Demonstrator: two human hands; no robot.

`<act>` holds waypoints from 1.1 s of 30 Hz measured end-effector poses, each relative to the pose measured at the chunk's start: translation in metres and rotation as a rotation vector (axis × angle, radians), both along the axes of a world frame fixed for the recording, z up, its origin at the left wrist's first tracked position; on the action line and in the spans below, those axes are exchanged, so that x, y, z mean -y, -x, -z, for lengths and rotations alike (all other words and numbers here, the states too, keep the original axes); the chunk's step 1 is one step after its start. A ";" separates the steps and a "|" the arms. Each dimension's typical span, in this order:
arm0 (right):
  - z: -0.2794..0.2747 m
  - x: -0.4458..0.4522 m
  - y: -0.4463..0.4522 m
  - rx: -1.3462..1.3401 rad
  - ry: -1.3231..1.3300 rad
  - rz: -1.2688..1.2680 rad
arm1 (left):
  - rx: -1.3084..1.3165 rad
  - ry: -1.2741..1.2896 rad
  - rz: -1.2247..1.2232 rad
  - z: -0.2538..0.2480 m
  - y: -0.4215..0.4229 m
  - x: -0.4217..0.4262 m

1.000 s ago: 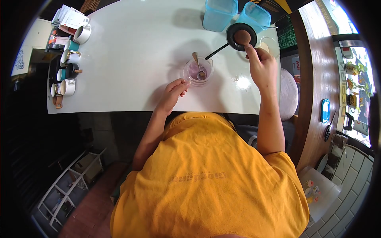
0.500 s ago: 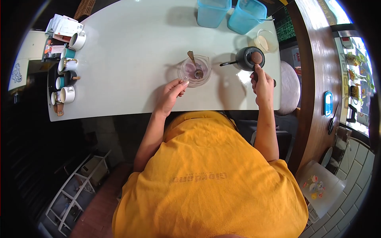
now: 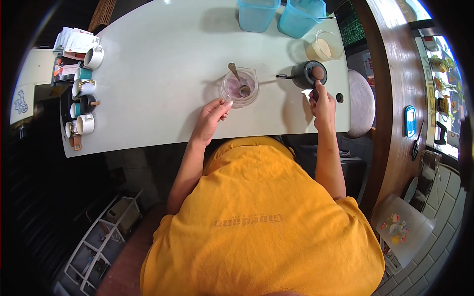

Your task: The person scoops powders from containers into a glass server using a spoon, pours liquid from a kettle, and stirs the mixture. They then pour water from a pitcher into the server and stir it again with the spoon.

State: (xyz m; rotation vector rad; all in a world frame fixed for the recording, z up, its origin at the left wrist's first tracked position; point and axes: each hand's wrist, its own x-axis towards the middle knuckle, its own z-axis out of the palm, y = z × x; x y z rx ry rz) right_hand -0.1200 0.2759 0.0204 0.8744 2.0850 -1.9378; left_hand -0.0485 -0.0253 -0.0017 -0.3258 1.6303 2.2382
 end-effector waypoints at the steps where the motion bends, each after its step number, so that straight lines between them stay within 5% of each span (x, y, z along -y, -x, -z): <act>1: 0.001 0.000 0.000 0.005 0.000 -0.001 | 0.002 -0.001 0.000 -0.001 0.000 0.000; 23: -0.015 -0.009 0.005 0.076 0.067 -0.162 | 0.002 0.004 0.022 0.001 0.001 0.002; 26: -0.001 -0.029 0.008 0.045 -0.153 -0.231 | -0.010 -0.014 -0.002 0.002 0.001 0.002; 28: -0.004 -0.030 0.009 -0.249 -0.842 -0.132 | -0.013 -0.015 -0.008 0.003 0.001 0.002; 29: -0.010 -0.026 0.011 -0.253 -0.843 -0.138 | -0.016 -0.013 -0.009 0.003 0.001 0.001; 31: -0.034 -0.012 0.017 -0.692 -1.141 0.097 | -0.018 -0.006 -0.018 0.000 0.000 0.001; 33: -0.055 0.016 0.024 -0.818 -1.000 -0.035 | -0.020 0.000 -0.016 0.000 -0.001 0.002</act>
